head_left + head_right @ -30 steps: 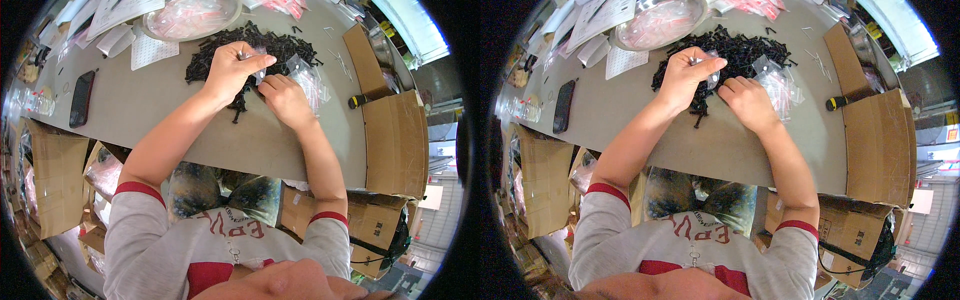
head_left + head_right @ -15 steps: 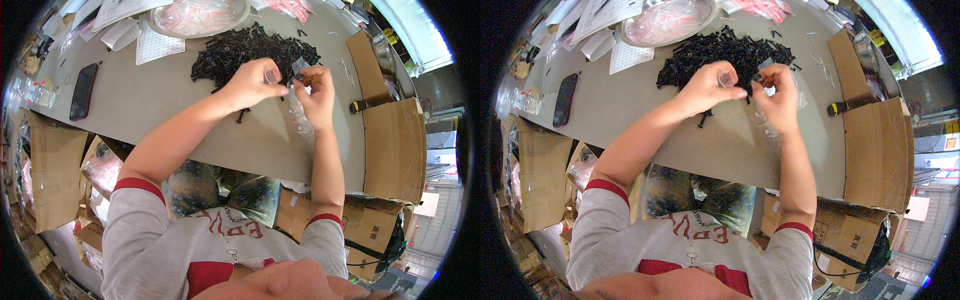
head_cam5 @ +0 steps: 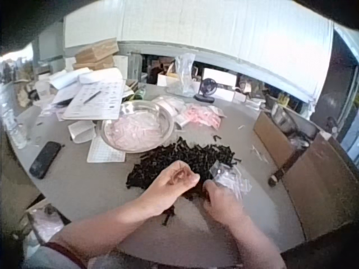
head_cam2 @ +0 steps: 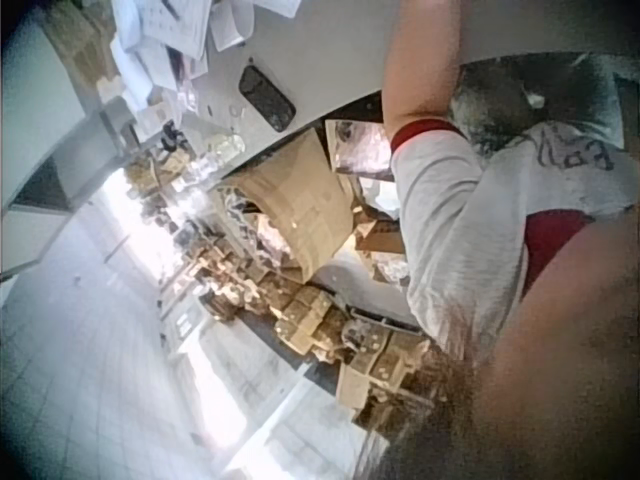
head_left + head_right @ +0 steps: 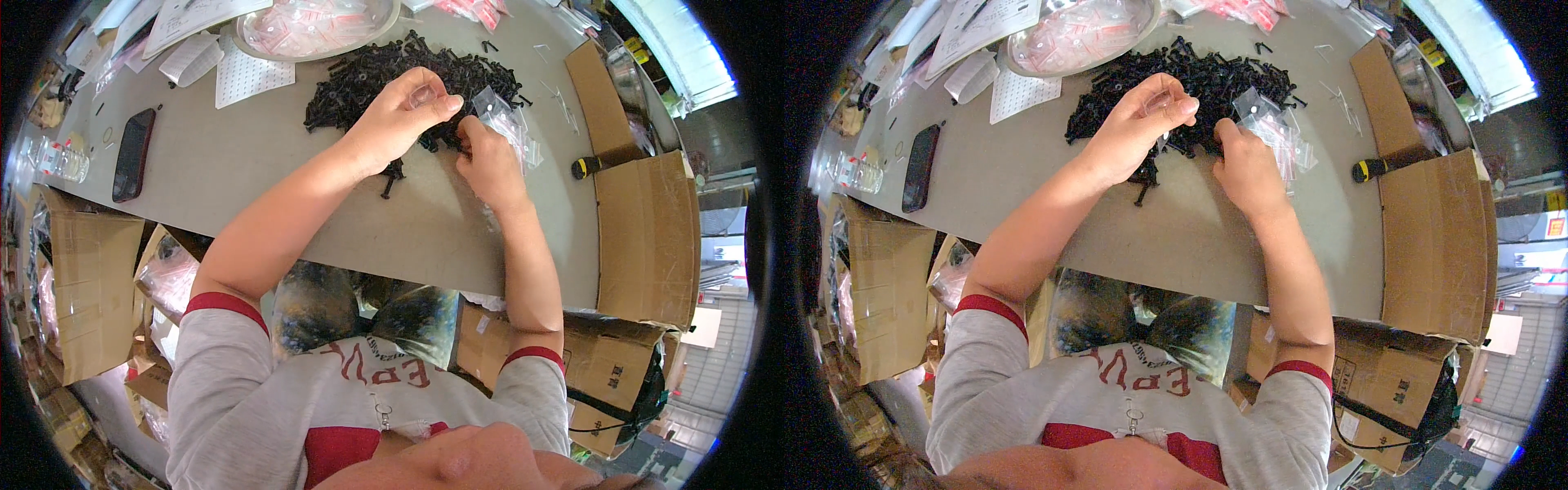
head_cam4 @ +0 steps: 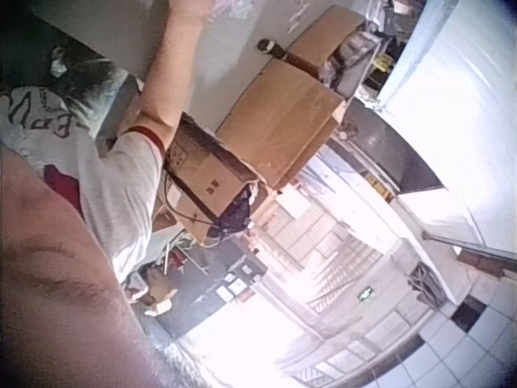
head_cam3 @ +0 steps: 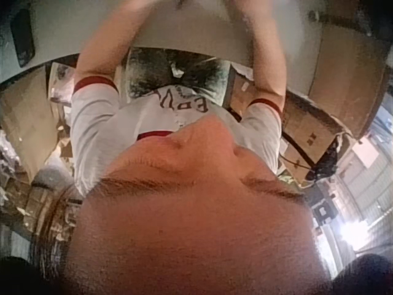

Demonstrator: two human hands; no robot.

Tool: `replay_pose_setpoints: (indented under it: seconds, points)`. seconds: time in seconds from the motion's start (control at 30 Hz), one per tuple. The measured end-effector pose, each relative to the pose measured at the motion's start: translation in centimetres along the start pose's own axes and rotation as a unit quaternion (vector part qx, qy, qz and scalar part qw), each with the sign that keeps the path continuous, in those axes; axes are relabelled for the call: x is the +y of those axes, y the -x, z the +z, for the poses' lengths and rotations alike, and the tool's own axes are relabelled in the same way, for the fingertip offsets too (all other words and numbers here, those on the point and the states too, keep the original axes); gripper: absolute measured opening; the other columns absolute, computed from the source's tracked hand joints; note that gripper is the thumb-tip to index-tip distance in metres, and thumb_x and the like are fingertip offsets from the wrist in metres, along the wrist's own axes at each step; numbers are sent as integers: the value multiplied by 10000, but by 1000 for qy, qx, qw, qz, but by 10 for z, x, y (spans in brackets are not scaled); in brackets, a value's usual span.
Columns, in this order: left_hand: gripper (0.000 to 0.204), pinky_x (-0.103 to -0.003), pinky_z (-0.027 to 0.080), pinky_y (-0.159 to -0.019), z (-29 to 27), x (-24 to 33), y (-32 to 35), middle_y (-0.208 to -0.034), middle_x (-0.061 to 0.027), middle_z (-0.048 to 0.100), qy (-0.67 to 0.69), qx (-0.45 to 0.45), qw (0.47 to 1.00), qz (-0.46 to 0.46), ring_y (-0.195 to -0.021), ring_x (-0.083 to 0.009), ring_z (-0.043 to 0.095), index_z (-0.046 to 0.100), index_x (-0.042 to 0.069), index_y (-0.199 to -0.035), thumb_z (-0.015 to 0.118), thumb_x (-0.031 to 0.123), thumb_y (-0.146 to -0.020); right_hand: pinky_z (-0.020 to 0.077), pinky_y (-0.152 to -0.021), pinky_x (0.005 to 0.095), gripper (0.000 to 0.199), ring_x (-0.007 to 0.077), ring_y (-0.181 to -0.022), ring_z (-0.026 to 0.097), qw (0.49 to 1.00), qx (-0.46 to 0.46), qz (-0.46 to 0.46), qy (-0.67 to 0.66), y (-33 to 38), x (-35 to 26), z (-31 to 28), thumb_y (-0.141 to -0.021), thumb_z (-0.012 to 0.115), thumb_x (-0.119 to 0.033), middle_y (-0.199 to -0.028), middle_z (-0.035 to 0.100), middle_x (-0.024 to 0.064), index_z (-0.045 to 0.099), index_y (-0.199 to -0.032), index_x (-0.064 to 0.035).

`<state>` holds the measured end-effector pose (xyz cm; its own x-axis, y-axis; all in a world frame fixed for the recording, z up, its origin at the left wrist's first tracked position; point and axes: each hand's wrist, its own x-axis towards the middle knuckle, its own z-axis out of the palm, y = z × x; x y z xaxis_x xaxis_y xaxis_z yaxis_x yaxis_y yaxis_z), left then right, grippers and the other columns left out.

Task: Packaging small black plastic parts into individual clear plastic bags on a workspace table.

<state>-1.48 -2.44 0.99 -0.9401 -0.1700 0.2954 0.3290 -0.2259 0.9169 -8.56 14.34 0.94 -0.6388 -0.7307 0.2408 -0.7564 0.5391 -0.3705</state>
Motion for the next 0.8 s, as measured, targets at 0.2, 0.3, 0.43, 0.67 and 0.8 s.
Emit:
replay_pose_setpoints:
  seconds: [0.2,0.3,0.43,0.67,0.8]
  points:
    - [144,-246,470,-770,-2,1,3,-863,23,554,-3,-13,998,-54,-851,-76,547,512,103,-893,626,190,-894,495,-701,460,295,390,-793,615,999,29,-5,-30,-2,1,-3,-657,593,34,-827,627,200,535,-942,-18]
    - [146,-248,479,-746,1,2,4,-857,29,550,22,-16,997,-78,-834,-68,540,502,111,-890,623,193,-897,494,-699,467,316,399,-799,612,997,52,-20,-57,-5,-1,2,-660,586,39,-852,622,205,533,-965,-23]
    - [167,-227,460,-677,0,1,4,-825,37,531,10,-3,997,-79,-763,-51,504,501,113,-886,635,214,-890,501,-702,469,325,403,-801,613,998,63,-23,8,-5,-1,7,-668,604,25,-875,622,203,533,-980,-34]
    - [211,-210,405,-610,1,-6,3,-761,35,514,-73,-14,996,-51,-695,-51,470,517,102,-852,684,231,-848,507,-670,467,347,379,-762,628,994,43,21,102,-8,-1,7,-663,629,9,-855,640,177,536,-989,-60]
    - [219,-220,394,-619,1,-9,5,-761,30,520,-89,-35,993,-69,-707,-58,467,527,77,-840,721,172,-804,519,-661,432,374,354,-729,639,991,78,11,107,-9,4,3,-658,651,-1,-849,650,156,542,-1008,-74]
